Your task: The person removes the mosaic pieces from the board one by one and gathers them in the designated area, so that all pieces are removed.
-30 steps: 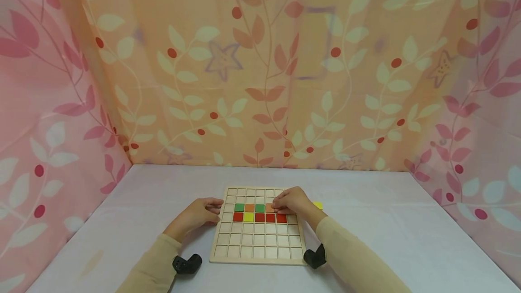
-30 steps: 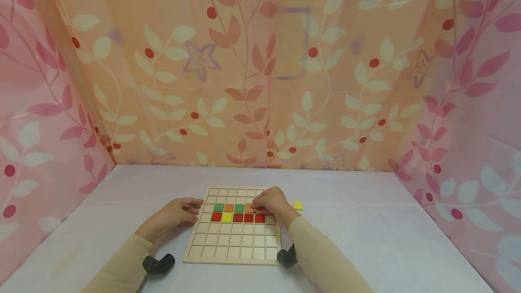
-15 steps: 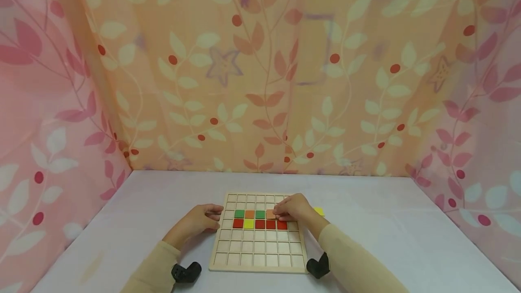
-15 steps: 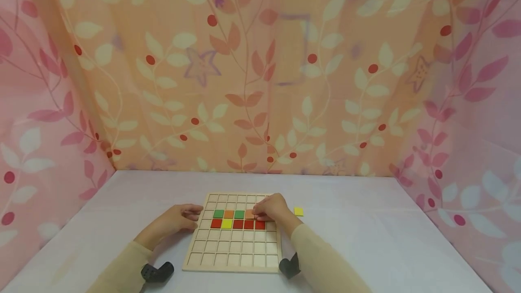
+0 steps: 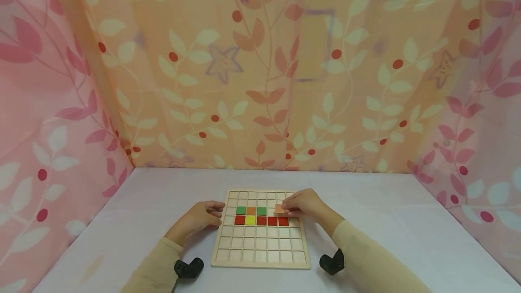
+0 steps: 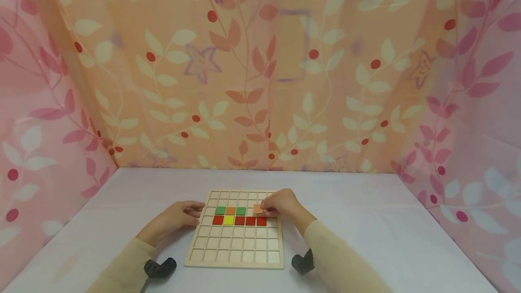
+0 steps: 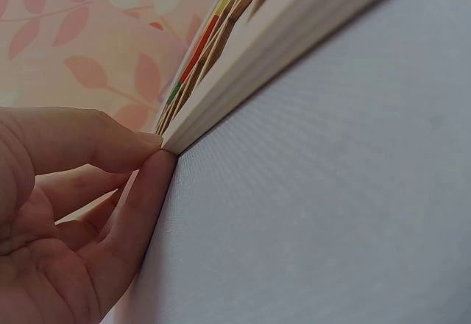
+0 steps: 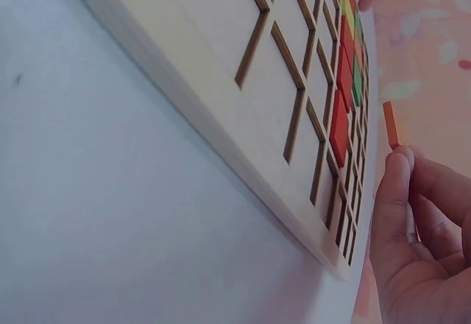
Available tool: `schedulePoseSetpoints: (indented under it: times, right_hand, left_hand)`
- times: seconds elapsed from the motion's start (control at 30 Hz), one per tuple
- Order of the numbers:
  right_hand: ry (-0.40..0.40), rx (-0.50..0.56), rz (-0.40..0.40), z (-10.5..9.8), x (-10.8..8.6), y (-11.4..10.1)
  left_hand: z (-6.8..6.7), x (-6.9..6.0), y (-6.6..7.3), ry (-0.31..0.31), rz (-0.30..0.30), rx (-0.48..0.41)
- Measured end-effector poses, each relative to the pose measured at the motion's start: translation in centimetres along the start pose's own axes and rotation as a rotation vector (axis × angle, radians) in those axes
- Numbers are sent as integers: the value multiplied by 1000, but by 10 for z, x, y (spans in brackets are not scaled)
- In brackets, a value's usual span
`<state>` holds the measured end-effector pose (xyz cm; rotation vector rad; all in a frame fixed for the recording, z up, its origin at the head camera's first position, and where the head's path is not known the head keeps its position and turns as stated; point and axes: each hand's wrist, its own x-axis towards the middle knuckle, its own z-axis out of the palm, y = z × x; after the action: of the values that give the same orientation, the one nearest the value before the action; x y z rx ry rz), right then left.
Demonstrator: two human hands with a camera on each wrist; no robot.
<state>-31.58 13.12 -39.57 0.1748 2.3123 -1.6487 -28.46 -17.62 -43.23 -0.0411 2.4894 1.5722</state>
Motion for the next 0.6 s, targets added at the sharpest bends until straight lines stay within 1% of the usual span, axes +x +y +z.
schedulePoseSetpoints:
  times: [0.17,0.33,0.5,0.6]
  right_hand:
    - [-8,5,-9,-9,-2,1]
    - [-23,10,-22,-14,-1,0]
    - [-27,26,-7,-17,0,5]
    - [-31,36,5,-19,-2,9]
  left_hand:
    - [-1,3,0,6,-1,-10]
    - [-4,4,2,6,11,0]
    - [-3,2,2,-15,20,-5]
    - [0,0,0,-12,16,-18]
